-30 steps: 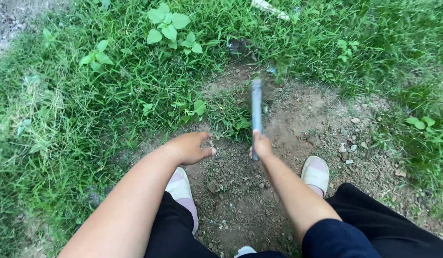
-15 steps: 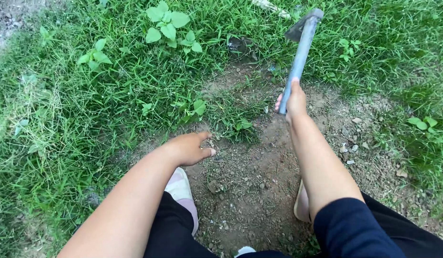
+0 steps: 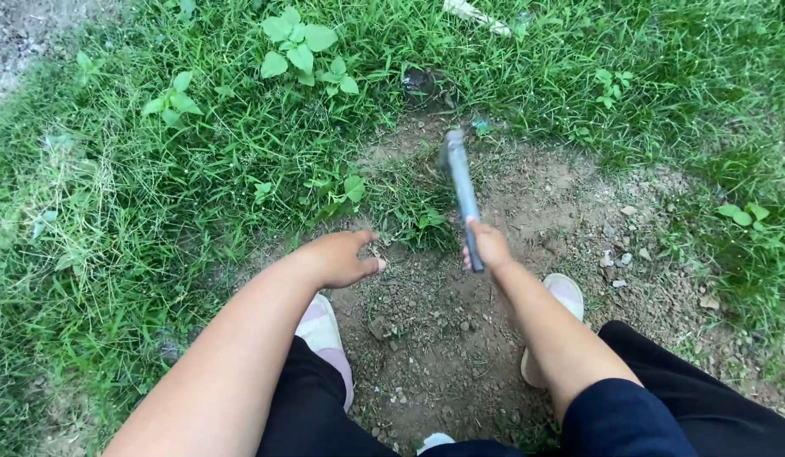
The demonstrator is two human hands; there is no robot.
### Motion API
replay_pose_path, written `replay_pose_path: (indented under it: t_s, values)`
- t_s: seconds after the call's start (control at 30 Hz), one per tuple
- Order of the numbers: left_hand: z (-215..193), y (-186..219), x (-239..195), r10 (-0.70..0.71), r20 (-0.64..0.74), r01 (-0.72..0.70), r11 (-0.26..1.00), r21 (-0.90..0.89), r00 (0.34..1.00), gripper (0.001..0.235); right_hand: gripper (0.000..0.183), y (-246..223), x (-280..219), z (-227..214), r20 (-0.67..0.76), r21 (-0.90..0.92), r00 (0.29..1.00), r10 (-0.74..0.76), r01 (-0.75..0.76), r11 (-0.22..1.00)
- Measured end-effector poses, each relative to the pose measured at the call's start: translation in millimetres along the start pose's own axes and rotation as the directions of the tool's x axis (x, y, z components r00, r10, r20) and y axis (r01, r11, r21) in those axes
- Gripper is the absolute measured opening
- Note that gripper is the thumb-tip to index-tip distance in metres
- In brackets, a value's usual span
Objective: The person uses a small hand tool to dig into the soil and pull up weeds, clearing a patch of ground.
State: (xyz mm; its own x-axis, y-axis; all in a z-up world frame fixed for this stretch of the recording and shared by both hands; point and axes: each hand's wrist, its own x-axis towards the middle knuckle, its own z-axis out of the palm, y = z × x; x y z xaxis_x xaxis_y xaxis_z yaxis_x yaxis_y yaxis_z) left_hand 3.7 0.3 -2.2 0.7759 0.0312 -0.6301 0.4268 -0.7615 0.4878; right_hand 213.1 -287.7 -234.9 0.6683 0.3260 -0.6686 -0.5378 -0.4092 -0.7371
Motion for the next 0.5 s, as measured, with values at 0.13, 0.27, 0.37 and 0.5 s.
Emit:
replay_pose_path:
  t_s: [0.13, 0.27, 0.37, 0.5]
  values:
    - [0, -6, -1, 0.016, 0.005, -0.016, 1.0, -0.018, 1.0, 0.074, 0.039, -69, 0, -16, 0.019, 0.317, 0.991, -0.136, 0.123, 0.94]
    - [-1, -9, 0, -0.012, 0.016, 0.012, 1.0, -0.012, 1.0, 0.073, 0.043, -131, 24, -33, -0.108, 0.292, 0.948, -0.299, 0.317, 0.902]
    - [-3, -8, 2, -0.019, 0.026, 0.019, 1.0, -0.019, 0.999, 0.073, 0.048, -124, 63, -31, -0.122, 0.32, 0.954, -0.276, 0.301, 0.899]
    - [-4, -6, 2, -0.008, 0.014, 0.009, 1.0, -0.019, 1.0, 0.072, 0.057, -26, 82, -8, -0.04, -0.029, 0.999, 0.001, -0.002, 1.0]
